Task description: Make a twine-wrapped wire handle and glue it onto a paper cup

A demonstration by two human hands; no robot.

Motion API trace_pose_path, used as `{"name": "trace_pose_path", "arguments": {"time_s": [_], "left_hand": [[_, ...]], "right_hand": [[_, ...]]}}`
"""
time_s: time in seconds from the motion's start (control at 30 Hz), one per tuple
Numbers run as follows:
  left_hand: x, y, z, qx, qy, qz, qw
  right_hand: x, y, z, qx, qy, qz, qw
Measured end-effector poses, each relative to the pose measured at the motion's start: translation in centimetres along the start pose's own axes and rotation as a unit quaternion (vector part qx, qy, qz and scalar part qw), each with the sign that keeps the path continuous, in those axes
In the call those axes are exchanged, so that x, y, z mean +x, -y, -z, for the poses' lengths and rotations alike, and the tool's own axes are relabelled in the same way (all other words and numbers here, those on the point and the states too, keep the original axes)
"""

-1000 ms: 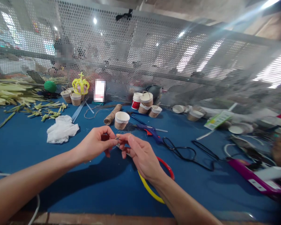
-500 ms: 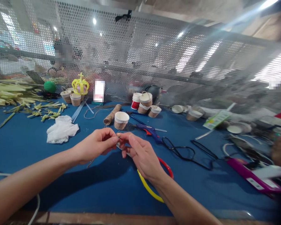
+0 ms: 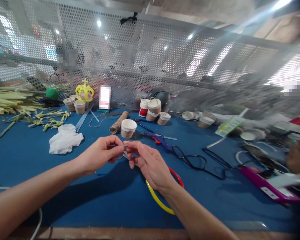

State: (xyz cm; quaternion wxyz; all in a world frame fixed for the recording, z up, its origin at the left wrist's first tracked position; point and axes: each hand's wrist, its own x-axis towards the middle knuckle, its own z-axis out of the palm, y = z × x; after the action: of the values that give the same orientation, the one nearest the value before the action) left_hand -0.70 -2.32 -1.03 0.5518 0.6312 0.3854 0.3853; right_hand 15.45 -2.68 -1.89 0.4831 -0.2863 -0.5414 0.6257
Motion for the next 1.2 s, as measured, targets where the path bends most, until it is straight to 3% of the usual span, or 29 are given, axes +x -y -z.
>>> {"name": "trace_pose_path", "arguments": {"time_s": [0.37, 1.2], "left_hand": [[0.0, -0.2, -0.2, 0.007, -0.024, -0.01, 1.0], [-0.2, -0.5, -1.0, -0.024, -0.046, 0.025, 0.998]], "right_hand": [[-0.1, -0.1, -0.1, 0.02, 0.002, -0.018, 1.0], [0.0, -0.7, 0.0, -0.107, 0.006, 0.041, 0.993]]}}
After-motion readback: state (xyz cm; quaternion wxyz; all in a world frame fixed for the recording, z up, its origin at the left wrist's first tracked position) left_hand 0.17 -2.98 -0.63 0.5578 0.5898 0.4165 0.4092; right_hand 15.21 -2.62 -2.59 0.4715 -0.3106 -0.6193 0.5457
